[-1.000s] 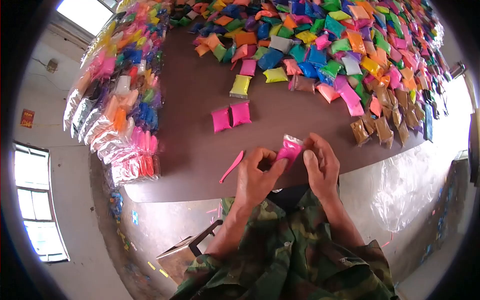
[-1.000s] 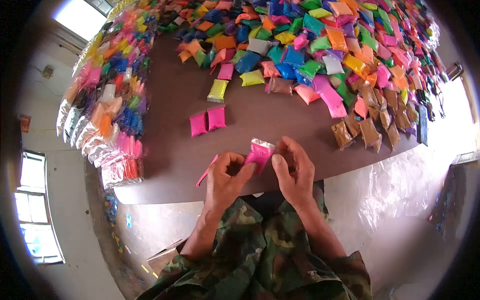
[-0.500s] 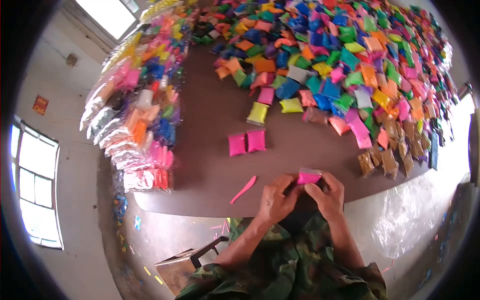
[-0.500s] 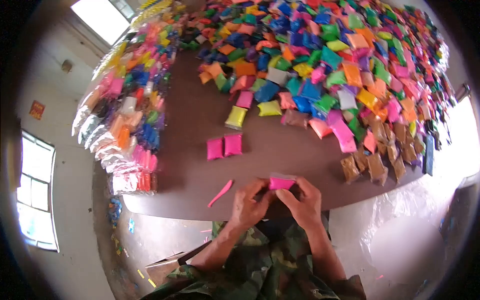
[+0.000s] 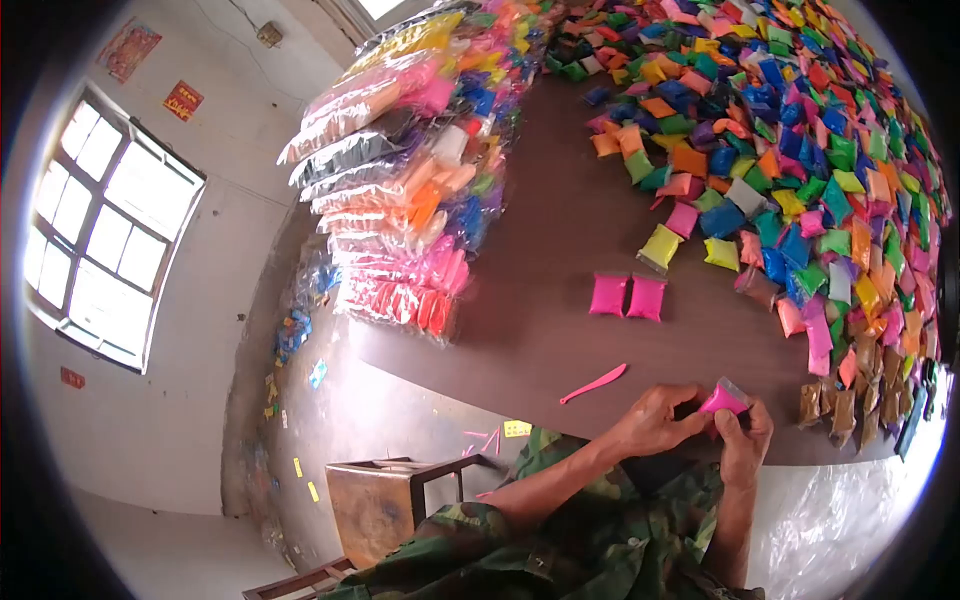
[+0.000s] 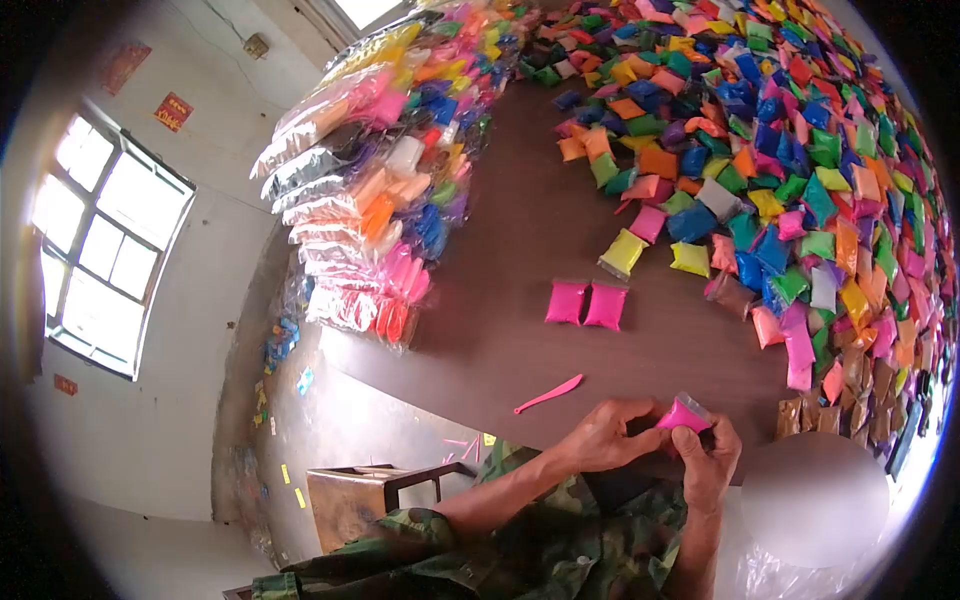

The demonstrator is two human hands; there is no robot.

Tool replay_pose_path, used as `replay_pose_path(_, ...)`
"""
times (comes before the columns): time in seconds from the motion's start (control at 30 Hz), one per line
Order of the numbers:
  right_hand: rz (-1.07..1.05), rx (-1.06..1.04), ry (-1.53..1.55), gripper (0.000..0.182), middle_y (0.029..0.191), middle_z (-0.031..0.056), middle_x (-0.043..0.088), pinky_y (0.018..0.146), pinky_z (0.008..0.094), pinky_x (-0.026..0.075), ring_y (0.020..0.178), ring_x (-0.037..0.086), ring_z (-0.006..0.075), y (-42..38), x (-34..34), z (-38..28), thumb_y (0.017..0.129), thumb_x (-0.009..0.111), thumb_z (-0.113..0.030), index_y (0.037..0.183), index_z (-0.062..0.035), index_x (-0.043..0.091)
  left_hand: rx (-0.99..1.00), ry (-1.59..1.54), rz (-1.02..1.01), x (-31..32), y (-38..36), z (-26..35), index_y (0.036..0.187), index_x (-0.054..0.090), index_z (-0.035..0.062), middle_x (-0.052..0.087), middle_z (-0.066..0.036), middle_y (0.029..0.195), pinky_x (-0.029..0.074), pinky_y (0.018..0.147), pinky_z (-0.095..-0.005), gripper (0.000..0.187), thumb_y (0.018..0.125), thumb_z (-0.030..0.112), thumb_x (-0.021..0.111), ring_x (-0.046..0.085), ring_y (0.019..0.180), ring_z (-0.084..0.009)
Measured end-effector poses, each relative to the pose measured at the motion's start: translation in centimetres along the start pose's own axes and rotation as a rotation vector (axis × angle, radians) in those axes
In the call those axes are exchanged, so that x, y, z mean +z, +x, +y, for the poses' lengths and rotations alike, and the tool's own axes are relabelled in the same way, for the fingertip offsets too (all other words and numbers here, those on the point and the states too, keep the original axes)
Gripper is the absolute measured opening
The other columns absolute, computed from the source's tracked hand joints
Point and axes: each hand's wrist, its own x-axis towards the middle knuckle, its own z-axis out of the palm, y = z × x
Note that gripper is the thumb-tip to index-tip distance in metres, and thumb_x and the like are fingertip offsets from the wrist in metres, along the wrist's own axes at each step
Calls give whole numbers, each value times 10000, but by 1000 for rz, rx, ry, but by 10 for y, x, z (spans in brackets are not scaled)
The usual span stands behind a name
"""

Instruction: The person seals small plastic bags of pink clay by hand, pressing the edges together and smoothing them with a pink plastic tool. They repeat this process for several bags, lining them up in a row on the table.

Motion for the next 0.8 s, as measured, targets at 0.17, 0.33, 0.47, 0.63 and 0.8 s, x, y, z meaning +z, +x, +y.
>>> replay_pose_path(0.17,-35,3,-122,312,889,-35,639,666,232,429,765,522,48,4,5,-8,1020,750,-282,1140,3,701,162,-172,149,9,4,-20,1157,729,12,741,-85,920,531,705,-333,240,995,180,782,632,858,-96)
replay_pose_path(0.33,-33,45,-186,255,869,-37,622,630,234,402,747,503,43,6,15,-25,1043,700,-236,1134,2,714,182,-174,158,12,7,-27,1150,723,8,748,-78,933,540,732,-332,248,985,180,792,640,860,-101)
replay_pose_path(0.47,46,-7,-195,206,868,-29,637,636,237,416,749,515,43,1,2,-3,1040,682,-178,1124,2,735,158,-121,126,8,3,-13,1145,725,10,744,-79,937,543,757,-333,244,978,176,787,649,860,-112)
replay_pose_path(0.63,108,-140,-398,232,918,-14,682,710,256,502,818,593,56,4,13,-6,1009,721,-148,1172,13,761,187,-146,98,3,3,-19,1139,734,8,734,-75,947,539,758,-317,219,979,153,770,636,891,-85)
replay_pose_path(0.8,16,115,-220,209,1008,3,707,813,263,532,923,622,62,0,20,-22,1013,729,-106,1178,22,746,141,-272,124,7,4,-34,1122,722,9,714,6,961,539,804,-282,125,1010,63,731,628,928,-70)
